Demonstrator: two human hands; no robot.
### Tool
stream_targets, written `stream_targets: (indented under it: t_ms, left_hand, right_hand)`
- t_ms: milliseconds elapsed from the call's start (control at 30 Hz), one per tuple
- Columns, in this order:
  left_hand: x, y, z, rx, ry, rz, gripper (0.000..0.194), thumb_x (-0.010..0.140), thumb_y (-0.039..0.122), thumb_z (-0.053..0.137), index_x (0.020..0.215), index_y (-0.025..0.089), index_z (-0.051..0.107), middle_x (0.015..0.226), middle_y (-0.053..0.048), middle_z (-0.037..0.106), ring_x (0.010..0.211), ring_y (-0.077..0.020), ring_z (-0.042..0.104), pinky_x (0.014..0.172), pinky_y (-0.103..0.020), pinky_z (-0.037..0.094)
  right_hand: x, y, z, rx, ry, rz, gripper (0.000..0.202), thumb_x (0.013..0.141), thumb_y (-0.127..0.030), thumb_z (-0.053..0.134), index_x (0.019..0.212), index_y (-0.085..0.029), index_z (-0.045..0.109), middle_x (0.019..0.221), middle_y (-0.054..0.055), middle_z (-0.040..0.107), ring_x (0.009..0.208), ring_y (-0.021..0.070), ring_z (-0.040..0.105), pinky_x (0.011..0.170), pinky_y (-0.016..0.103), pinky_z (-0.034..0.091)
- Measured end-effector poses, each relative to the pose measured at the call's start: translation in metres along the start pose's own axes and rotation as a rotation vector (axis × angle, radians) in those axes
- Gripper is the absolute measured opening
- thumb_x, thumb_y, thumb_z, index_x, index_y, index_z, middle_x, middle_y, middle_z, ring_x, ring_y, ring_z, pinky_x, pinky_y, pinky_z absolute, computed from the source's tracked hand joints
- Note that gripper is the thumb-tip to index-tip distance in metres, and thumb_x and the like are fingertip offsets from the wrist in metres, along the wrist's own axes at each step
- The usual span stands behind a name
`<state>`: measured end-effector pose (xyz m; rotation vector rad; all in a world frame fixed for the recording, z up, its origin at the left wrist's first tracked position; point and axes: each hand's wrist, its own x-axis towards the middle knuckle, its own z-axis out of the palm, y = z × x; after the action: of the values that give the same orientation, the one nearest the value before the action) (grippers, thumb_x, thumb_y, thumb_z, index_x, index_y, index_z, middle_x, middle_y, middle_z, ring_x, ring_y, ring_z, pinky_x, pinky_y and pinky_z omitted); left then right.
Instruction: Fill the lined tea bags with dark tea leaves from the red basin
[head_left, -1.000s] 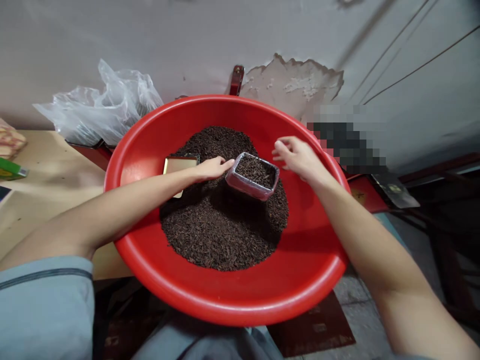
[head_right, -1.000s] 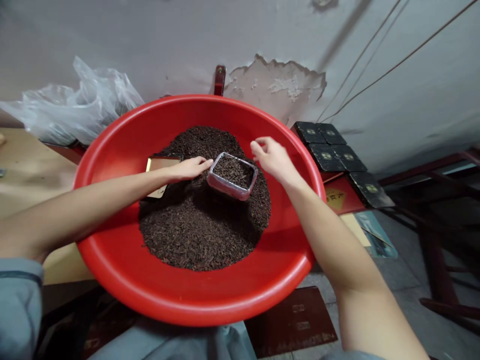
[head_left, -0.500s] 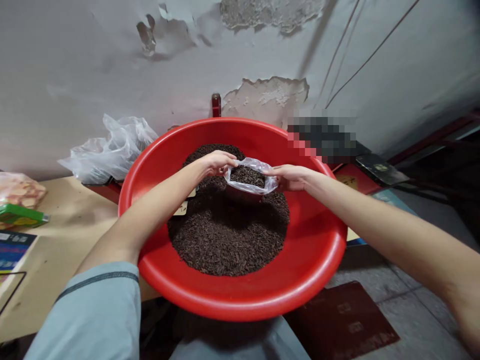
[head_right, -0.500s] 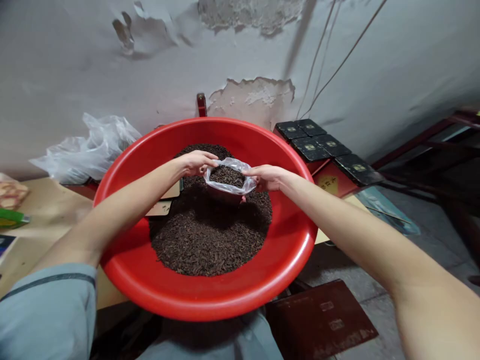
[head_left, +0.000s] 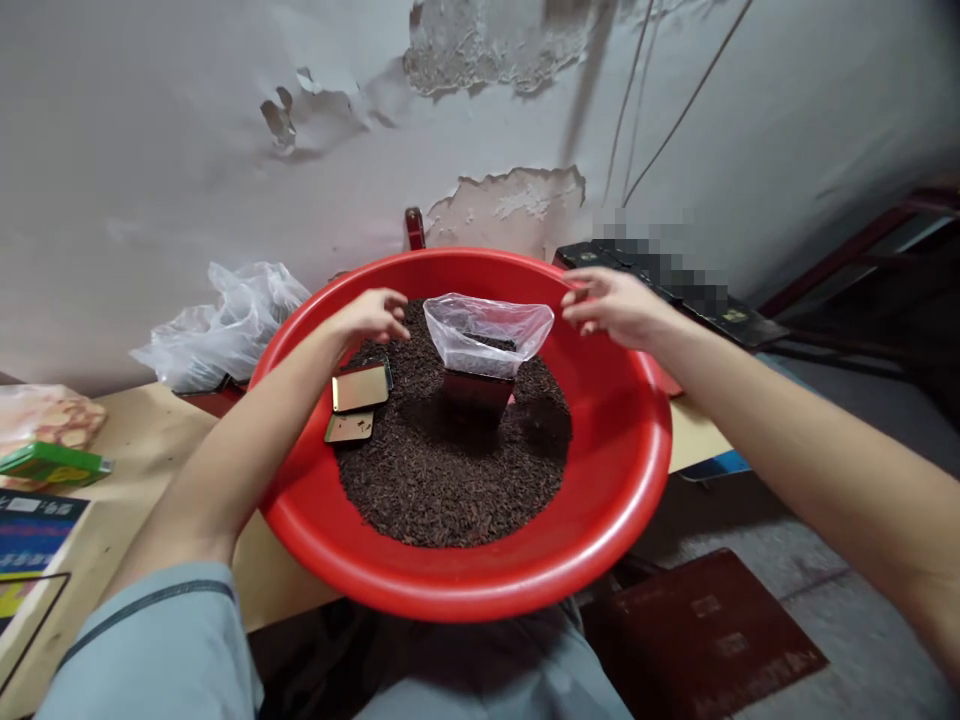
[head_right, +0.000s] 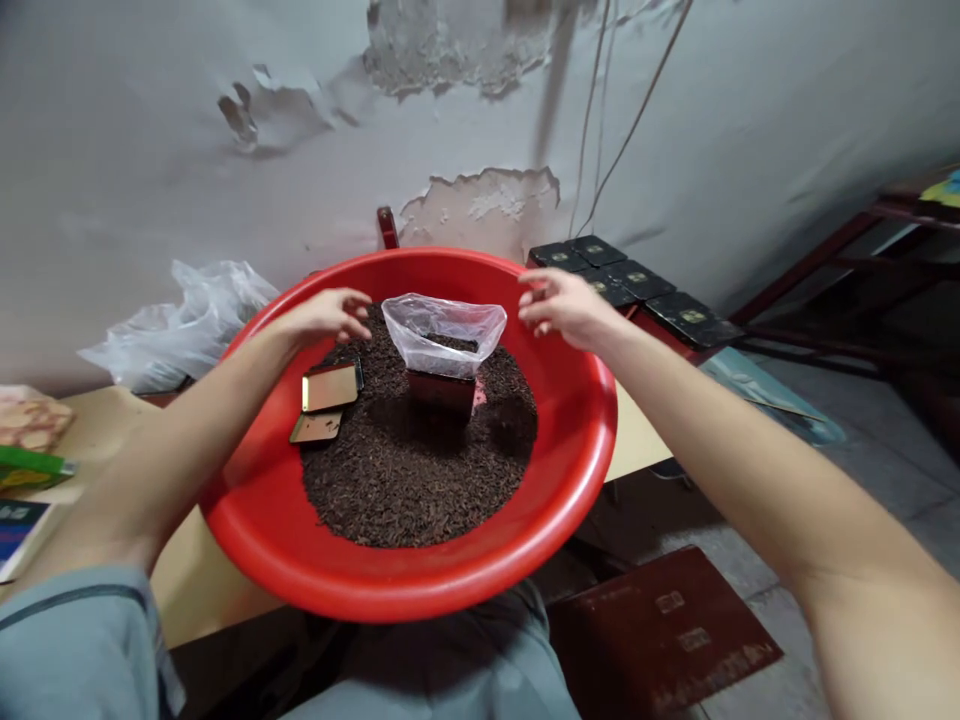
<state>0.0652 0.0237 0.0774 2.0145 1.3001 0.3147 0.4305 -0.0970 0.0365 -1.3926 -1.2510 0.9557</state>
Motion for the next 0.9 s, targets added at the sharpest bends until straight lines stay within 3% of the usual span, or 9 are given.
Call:
stream_targets:
  t_ms: [67, 167, 233, 300, 467, 633, 733, 800, 900]
  left_hand:
    - [-0.005, -0.006, 0.019, -0.084, -0.165, 0.001, 0.079, 0.070, 0.018, 0.082, 0.145, 0.020, 0.058, 0.132, -0.014, 0.066, 0.095, -0.0185, 0.068, 0.069, -0.027, 0.051]
    - [-0.002, 0.006, 0.053, -0.164, -0.249, 0.195, 0.063, 0.070, 0.027, 0.083, 0.129, 0.013, 0.067, 0.111, -0.009, 0.074, 0.089, -0.0180, 0.066, 0.070, -0.027, 0.049]
    - [0.007, 0.022, 0.071, -0.101, -0.183, 0.315, 0.039, 0.070, 0.027, 0.080, 0.105, 0.010, 0.074, 0.093, -0.005, 0.074, 0.084, -0.0180, 0.065, 0.073, -0.027, 0.048]
    - [0.015, 0.035, 0.084, -0.022, -0.068, 0.396, 0.021, 0.070, 0.022, 0.075, 0.089, 0.012, 0.075, 0.082, -0.001, 0.072, 0.080, -0.0171, 0.064, 0.072, -0.026, 0.047]
    - [0.013, 0.045, 0.101, 0.050, 0.167, 0.460, 0.012, 0.068, 0.009, 0.066, 0.076, 0.015, 0.073, 0.072, 0.002, 0.071, 0.072, -0.0144, 0.063, 0.068, -0.023, 0.046]
    - [-0.009, 0.039, 0.095, -0.016, 0.091, 0.589, 0.012, 0.080, 0.017, 0.065, 0.087, 0.017, 0.075, 0.087, -0.002, 0.076, 0.081, -0.0158, 0.069, 0.079, -0.027, 0.053]
    - [-0.010, 0.025, 0.083, -0.057, 0.097, 0.658, 0.031, 0.081, 0.029, 0.075, 0.109, 0.017, 0.070, 0.113, -0.010, 0.073, 0.101, -0.0214, 0.070, 0.087, -0.032, 0.056]
    - [-0.003, 0.012, 0.078, 0.006, 0.076, 0.594, 0.069, 0.071, 0.040, 0.087, 0.130, 0.015, 0.061, 0.134, -0.018, 0.064, 0.121, -0.0296, 0.065, 0.098, -0.040, 0.056]
    - [0.012, -0.004, 0.077, 0.286, -0.077, 0.475, 0.116, 0.052, 0.044, 0.097, 0.150, 0.011, 0.045, 0.152, -0.026, 0.048, 0.140, -0.0417, 0.050, 0.115, -0.053, 0.045]
  right_hand:
    - [-0.007, 0.009, 0.012, -0.167, -0.224, 0.067, 0.061, 0.057, -0.026, 0.090, 0.115, -0.024, 0.072, 0.095, 0.005, 0.076, 0.075, 0.0206, 0.069, 0.061, 0.034, 0.057]
    - [-0.005, 0.010, 0.047, -0.332, -0.425, -0.099, 0.044, 0.062, -0.036, 0.089, 0.101, -0.020, 0.076, 0.103, 0.006, 0.078, 0.092, 0.0238, 0.072, 0.084, 0.039, 0.059]
    - [0.004, 0.004, 0.071, -0.464, -0.445, -0.202, 0.040, 0.062, -0.036, 0.088, 0.097, -0.019, 0.077, 0.099, 0.004, 0.079, 0.093, 0.0237, 0.072, 0.086, 0.035, 0.056]
    - [0.012, -0.004, 0.090, -0.592, -0.428, -0.234, 0.041, 0.061, -0.033, 0.089, 0.096, -0.017, 0.077, 0.090, 0.001, 0.077, 0.086, 0.0224, 0.070, 0.077, 0.029, 0.052]
    - [0.020, -0.007, 0.114, -0.644, -0.352, -0.263, 0.032, 0.063, -0.035, 0.089, 0.083, -0.015, 0.073, 0.075, -0.001, 0.071, 0.075, 0.0181, 0.065, 0.062, 0.022, 0.040]
    - [0.017, 0.007, 0.117, -0.673, -0.332, -0.351, 0.015, 0.079, -0.027, 0.073, 0.074, -0.014, 0.071, 0.069, 0.002, 0.067, 0.069, 0.0147, 0.060, 0.061, 0.022, 0.034]
    - [0.015, 0.012, 0.118, -0.683, -0.315, -0.408, 0.020, 0.087, -0.026, 0.065, 0.072, -0.014, 0.068, 0.065, 0.001, 0.063, 0.061, 0.0109, 0.051, 0.061, 0.024, 0.031]
    - [0.014, 0.013, 0.118, -0.749, -0.320, -0.497, 0.024, 0.091, -0.025, 0.062, 0.070, -0.014, 0.067, 0.061, 0.001, 0.060, 0.057, 0.0098, 0.044, 0.060, 0.025, 0.029]
    - [0.013, 0.010, 0.115, -0.954, -0.338, -0.687, 0.024, 0.093, -0.022, 0.059, 0.074, -0.015, 0.072, 0.067, 0.003, 0.065, 0.058, 0.0106, 0.043, 0.059, 0.027, 0.025]
